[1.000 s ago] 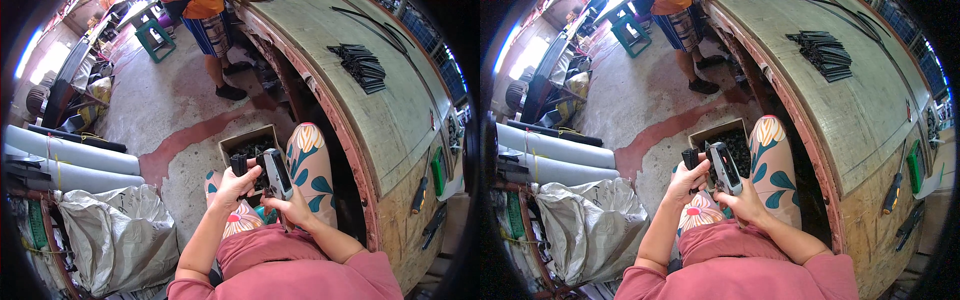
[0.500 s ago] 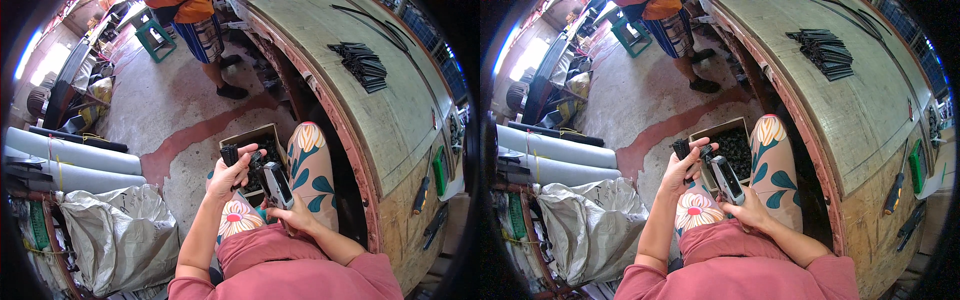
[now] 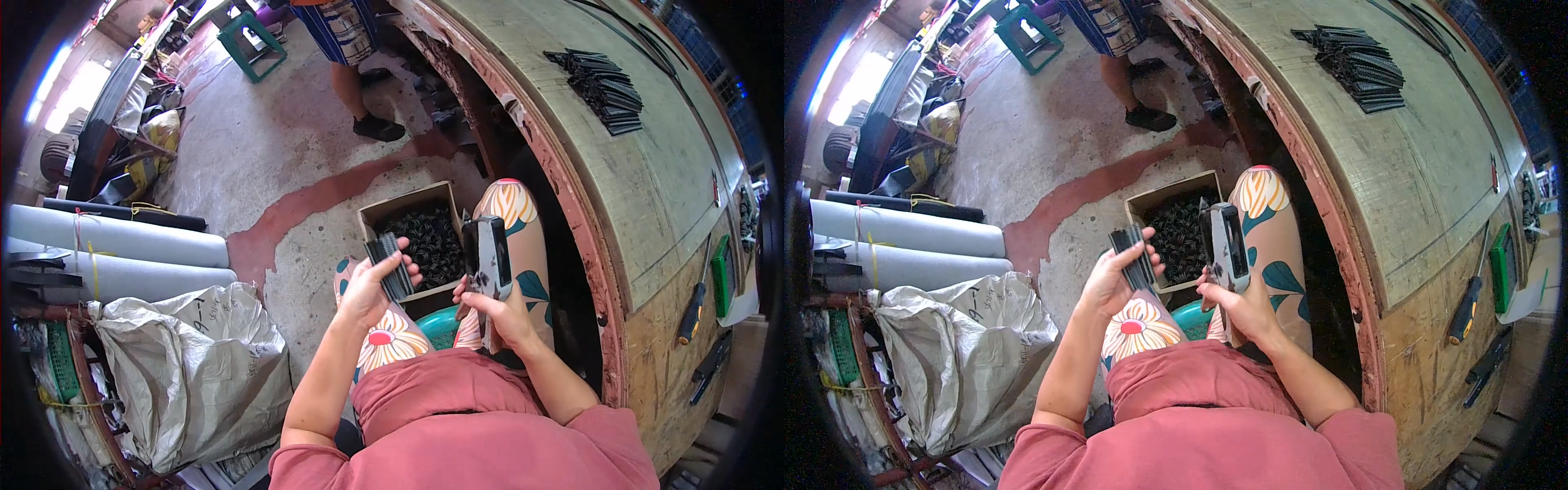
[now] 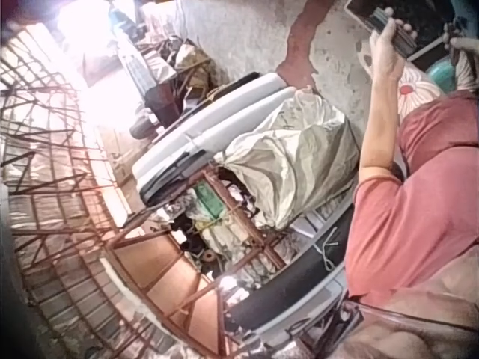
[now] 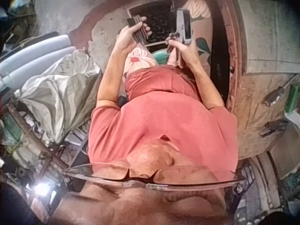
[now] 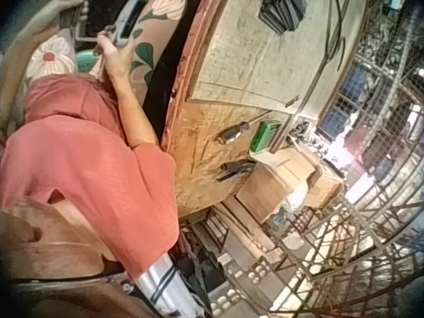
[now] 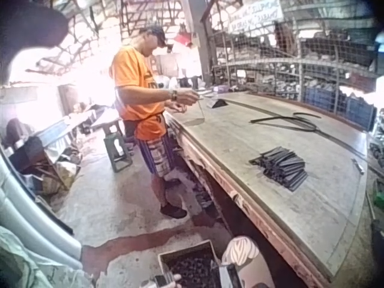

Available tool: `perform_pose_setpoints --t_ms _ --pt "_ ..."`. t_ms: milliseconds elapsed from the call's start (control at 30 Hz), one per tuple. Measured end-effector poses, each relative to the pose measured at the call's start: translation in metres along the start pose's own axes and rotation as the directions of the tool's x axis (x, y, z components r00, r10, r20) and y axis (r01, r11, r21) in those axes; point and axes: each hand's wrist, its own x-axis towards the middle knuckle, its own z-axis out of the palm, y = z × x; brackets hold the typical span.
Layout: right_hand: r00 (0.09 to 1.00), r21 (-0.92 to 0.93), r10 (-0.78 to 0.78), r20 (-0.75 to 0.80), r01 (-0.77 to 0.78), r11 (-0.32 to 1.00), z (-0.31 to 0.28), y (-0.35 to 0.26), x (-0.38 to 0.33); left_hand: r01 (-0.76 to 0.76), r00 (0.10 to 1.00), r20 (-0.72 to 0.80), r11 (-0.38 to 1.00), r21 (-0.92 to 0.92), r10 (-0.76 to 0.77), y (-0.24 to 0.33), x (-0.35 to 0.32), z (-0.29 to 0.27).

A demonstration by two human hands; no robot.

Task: The recorder is picking up small black plastic or rubber components and grouping or attaching them using a handheld tool.

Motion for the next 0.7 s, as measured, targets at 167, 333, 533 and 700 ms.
perform_pose_setpoints --t_ms 167,333,533,700 --pt "0.992 -0.126 -0.106 -0.063 0.097 0.987 0.004 -0.015 0.007 0.022 0.997 0.064 0.967 0.253 -0.04 -0.011 -0.021 0.017" --pt "0.981 -0.153 -0.169 -0.093 0.154 0.976 0.01 -0.014 0.018 -0.021 0.997 0.078 0.958 0.287 -0.002 -0.017 -0.035 0.031" --pt "0.969 -0.283 -0.239 -0.059 0.213 0.935 0.013 -0.011 0.025 -0.093 0.996 0.052 0.905 0.414 0.079 -0.023 -0.041 0.035" --pt "0.967 -0.258 -0.235 -0.102 0.202 0.945 0.018 -0.013 0.023 -0.152 0.988 0.074 0.89 0.429 0.133 -0.022 -0.045 0.042"
